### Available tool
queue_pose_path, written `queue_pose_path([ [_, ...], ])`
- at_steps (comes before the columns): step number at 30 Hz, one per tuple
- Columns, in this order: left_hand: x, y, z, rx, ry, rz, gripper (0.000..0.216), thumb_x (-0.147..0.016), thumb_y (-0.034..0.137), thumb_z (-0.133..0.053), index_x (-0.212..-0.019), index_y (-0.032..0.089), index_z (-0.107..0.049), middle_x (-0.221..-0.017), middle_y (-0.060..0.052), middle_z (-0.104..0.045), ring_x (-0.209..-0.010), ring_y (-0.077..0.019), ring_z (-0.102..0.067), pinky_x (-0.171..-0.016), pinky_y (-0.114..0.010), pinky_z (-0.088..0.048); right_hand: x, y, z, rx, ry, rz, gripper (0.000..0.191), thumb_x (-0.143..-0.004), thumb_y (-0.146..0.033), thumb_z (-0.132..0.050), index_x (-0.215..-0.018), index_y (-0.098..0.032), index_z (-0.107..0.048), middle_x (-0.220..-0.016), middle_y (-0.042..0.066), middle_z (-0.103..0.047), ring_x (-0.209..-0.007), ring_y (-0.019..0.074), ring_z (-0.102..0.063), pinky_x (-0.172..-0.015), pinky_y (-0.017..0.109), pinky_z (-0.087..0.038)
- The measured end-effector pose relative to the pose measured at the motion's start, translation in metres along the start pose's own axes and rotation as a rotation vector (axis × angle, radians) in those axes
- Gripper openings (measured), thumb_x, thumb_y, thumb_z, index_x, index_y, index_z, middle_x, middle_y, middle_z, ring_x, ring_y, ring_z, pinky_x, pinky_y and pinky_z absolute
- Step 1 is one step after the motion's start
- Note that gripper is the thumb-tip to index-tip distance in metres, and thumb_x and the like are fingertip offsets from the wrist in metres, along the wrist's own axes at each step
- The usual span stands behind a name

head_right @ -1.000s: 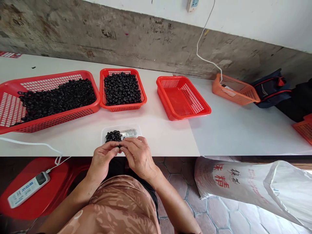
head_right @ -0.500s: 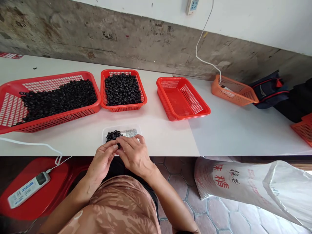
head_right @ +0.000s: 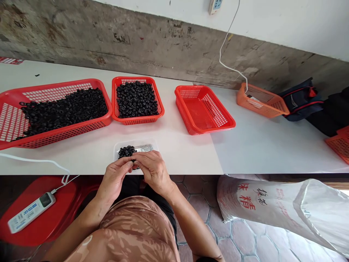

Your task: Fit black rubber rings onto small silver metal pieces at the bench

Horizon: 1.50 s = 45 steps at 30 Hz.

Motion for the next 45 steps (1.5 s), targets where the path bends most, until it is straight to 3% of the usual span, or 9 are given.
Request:
queue_pose_path([
  [5,0.0,0.0,-0.002,-0.024,-0.046,-0.01,0.014,-0.075,0.029,-0.078,-0.083,0.017,-0.08,-0.071,-0.002,-0.067,-0.063,-0.011,-0.052,-0.063,-0.023,-0.045,0.014,0.003,-0.012,-0.039,0.206,-0.116,0.025,-0.101,-0.022,-0.053,-0.115,-0.026,-0.073,-0.1,0.005,-0.077,-0.091,0.0192,-0.071,-0.089,0.037,-0.053],
  [9,-0.002,-0.007,0.0,0.011,-0.135,0.059,0.021,-0.076,0.034,-0.079,-0.087,0.017,-0.08,-0.073,-0.002,-0.068,-0.07,-0.0117,-0.054,-0.066,-0.021,-0.045,0.022,0.006,-0.019,-0.095,0.3,-0.186,0.023,-0.101,-0.025,-0.054,-0.112,-0.025,-0.074,-0.1,0.006,-0.077,-0.095,0.0202,-0.071,-0.089,0.037,-0.053],
  [16,-0.004,-0.017,0.004,0.1,-0.167,0.175,0.025,-0.076,0.038,-0.081,-0.091,0.018,-0.08,-0.074,-0.003,-0.068,-0.069,-0.0112,-0.054,-0.065,-0.02,-0.044,0.014,0.009,-0.01,-0.167,0.152,-0.163,0.024,-0.1,-0.021,-0.056,-0.114,-0.028,-0.074,-0.11,0.004,-0.076,-0.105,0.0199,-0.07,-0.094,0.037,-0.053],
  [25,-0.006,-0.012,0.007,0.045,-0.113,0.101,0.014,-0.071,0.028,-0.077,-0.08,0.017,-0.078,-0.071,0.0,-0.064,-0.065,-0.0101,-0.049,-0.065,-0.02,-0.044,0.018,-0.003,-0.006,0.067,0.101,-0.043,0.026,-0.098,-0.021,-0.059,-0.123,-0.024,-0.068,-0.123,0.009,-0.072,-0.111,0.0223,-0.068,-0.095,0.04,-0.051],
  [36,-0.004,-0.005,0.01,-0.024,-0.11,0.049,0.013,-0.071,0.026,-0.076,-0.08,0.017,-0.079,-0.069,-0.001,-0.067,-0.066,-0.0111,-0.051,-0.066,-0.021,-0.043,0.007,0.001,-0.004,-0.083,0.047,-0.092,0.021,-0.098,-0.02,-0.059,-0.111,-0.027,-0.075,-0.108,0.005,-0.077,-0.105,0.02,-0.071,-0.095,0.038,-0.052],
  [45,-0.003,-0.006,0.011,-0.074,-0.099,0.017,0.013,-0.074,0.027,-0.077,-0.082,0.017,-0.079,-0.072,-0.003,-0.069,-0.065,-0.011,-0.053,-0.063,-0.022,-0.044,0.003,-0.006,0.004,0.123,0.0,0.065,0.024,-0.1,-0.018,-0.057,-0.116,-0.028,-0.072,-0.115,0.004,-0.075,-0.103,0.0196,-0.068,-0.093,0.039,-0.048],
])
Point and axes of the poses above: each hand's wrist, its own x-axis away from the middle knuckle, its own z-axis out of the back of the hand, y = z × x, the point moved 5 cm from there along -x, towards the middle knuckle
